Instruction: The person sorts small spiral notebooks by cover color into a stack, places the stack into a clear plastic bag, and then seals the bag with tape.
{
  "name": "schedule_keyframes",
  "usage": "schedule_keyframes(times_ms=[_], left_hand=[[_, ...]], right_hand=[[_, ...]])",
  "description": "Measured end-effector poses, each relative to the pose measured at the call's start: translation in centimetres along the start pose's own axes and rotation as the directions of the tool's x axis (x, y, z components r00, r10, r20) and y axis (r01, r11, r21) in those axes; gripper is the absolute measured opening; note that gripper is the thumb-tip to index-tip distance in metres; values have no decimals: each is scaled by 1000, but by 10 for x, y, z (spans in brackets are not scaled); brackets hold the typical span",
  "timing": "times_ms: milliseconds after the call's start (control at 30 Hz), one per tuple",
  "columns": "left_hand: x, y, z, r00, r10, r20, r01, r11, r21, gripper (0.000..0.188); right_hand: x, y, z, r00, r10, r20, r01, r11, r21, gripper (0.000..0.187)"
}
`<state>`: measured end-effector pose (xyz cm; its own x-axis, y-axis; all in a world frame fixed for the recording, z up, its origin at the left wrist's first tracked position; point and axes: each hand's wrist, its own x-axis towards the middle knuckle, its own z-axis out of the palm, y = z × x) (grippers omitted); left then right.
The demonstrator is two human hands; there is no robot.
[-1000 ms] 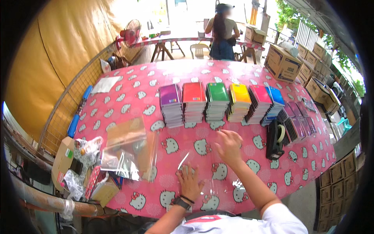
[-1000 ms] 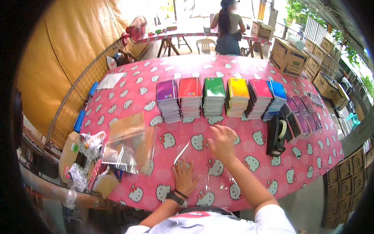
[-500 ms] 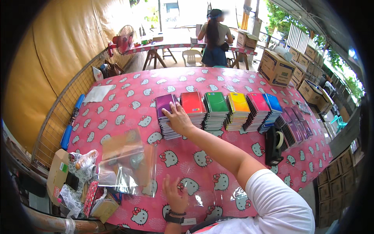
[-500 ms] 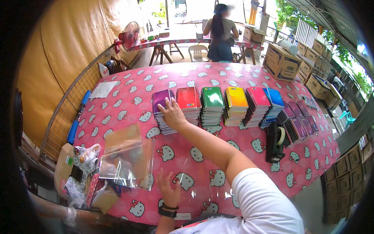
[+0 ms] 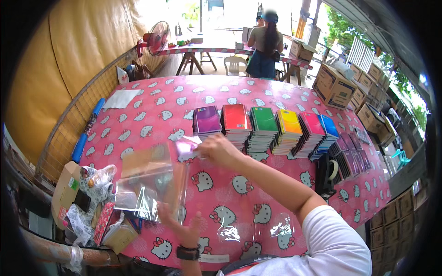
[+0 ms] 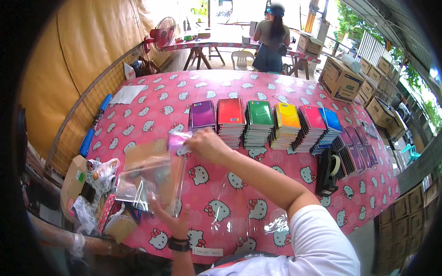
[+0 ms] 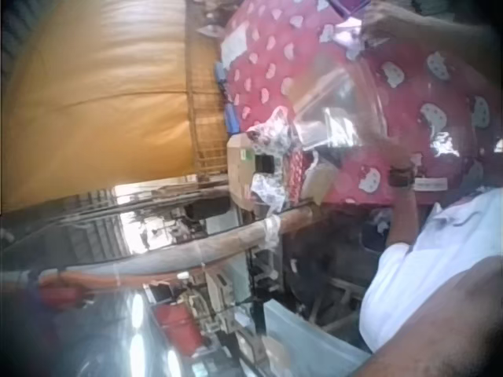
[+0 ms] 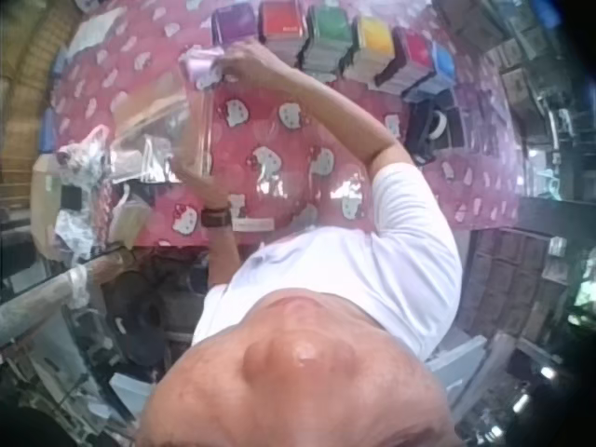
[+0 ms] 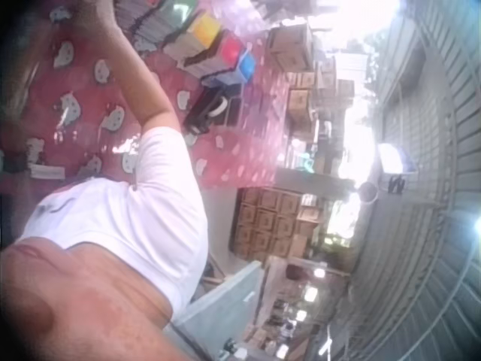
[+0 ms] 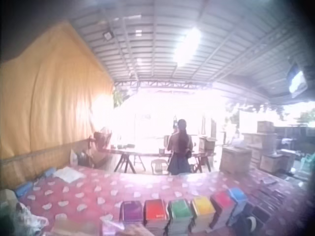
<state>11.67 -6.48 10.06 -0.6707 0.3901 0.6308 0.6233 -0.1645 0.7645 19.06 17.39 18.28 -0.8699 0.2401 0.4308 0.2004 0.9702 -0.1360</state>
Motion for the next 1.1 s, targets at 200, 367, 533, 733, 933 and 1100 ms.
schedule_keyframes(times_ms=[200,367,533,733,933,1100], left_hand=[[47,-10,-29,696,-252,672,522,820,-233,37],[-4,26,36,513,-443,736,843,423,-333,28],[-120,-33,104,475,-491,730,776,625,-85,22],[-126,-48,101,511,-446,735,695,717,-49,20],[-117,-49,98,427,-418,802,754,654,-61,21],[-114,-43,97,434,-415,800,733,678,-46,20]], right_hand=[[-21,-68,-49,933,-35,359,-134,891,434,27],[-34,60,-26,910,210,-358,-330,889,-318,36],[-48,77,-23,936,266,-229,-331,886,-325,23],[-103,12,-58,767,406,-497,-265,906,331,23],[-99,17,-89,640,438,-631,-310,899,309,16],[-30,47,-121,565,24,-825,-205,972,-112,13]])
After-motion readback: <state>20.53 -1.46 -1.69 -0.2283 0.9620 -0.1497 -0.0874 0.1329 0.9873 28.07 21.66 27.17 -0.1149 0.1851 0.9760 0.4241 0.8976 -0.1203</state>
